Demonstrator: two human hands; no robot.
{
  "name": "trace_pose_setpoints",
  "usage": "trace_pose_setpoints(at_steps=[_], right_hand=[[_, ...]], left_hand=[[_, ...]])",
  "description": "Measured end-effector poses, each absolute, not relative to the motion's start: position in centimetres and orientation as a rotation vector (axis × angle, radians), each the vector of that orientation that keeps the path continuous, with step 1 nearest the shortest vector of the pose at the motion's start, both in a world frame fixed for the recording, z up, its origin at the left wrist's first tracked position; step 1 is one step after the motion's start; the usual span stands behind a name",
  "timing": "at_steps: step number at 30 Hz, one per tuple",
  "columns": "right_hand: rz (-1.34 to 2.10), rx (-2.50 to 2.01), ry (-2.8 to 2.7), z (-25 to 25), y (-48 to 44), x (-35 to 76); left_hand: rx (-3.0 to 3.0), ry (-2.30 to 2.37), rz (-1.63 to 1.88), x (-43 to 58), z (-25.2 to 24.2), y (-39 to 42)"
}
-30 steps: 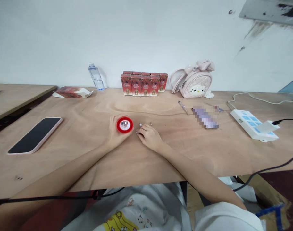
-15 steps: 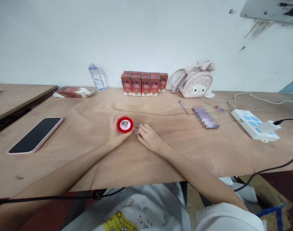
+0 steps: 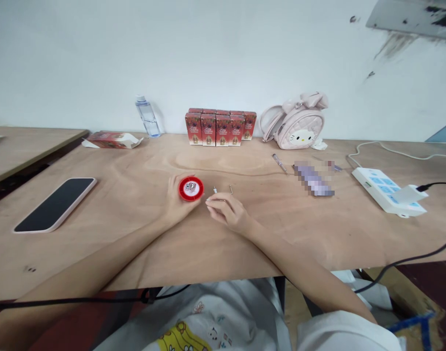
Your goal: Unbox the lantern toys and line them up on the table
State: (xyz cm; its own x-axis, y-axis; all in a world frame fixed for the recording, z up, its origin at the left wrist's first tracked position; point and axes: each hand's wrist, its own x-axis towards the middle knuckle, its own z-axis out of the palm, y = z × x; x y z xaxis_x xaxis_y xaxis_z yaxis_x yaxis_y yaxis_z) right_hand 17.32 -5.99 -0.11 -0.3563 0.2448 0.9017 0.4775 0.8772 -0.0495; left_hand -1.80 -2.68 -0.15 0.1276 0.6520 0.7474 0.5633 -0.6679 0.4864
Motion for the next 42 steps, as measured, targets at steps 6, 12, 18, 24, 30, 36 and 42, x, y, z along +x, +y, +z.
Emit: trace_pose_setpoints(at_steps=[6,12,18,24,30,36,42], right_hand=[[-0.246,-0.370,-1.958,0.9,-6.9,16.4],[-0.353,-0.556,-1.930,-0.1,-6.6,16.2],[-0.323,-0.571,-1.931,0.1,-6.5,16.1],[-0.360,-0.660,-1.985,0.3,-6.5,16.1],[-0.445,-0.589,-1.914,0.6,-6.5,15.9],[-0.367,-0.619,-1.954,0.1,-6.3,16.1],[-0.392,-0.603,-1.975,0.2,-6.3,16.1]], left_hand=[[2.466,1.085,1.498,-1.7,0.0,-3.0],[2.573,1.012,1.403,-1.4,-0.1,-3.7],[2.608,0.989,1.390,-1.3,0.0,-3.8],[2.592,1.046,1.366,-1.3,-0.1,-3.7],[2.584,1.059,1.369,-1.3,0.0,-3.8],[2.565,1.072,1.360,-1.2,-0.1,-3.8],[2.574,1.102,1.325,-1.2,0.0,-3.8]])
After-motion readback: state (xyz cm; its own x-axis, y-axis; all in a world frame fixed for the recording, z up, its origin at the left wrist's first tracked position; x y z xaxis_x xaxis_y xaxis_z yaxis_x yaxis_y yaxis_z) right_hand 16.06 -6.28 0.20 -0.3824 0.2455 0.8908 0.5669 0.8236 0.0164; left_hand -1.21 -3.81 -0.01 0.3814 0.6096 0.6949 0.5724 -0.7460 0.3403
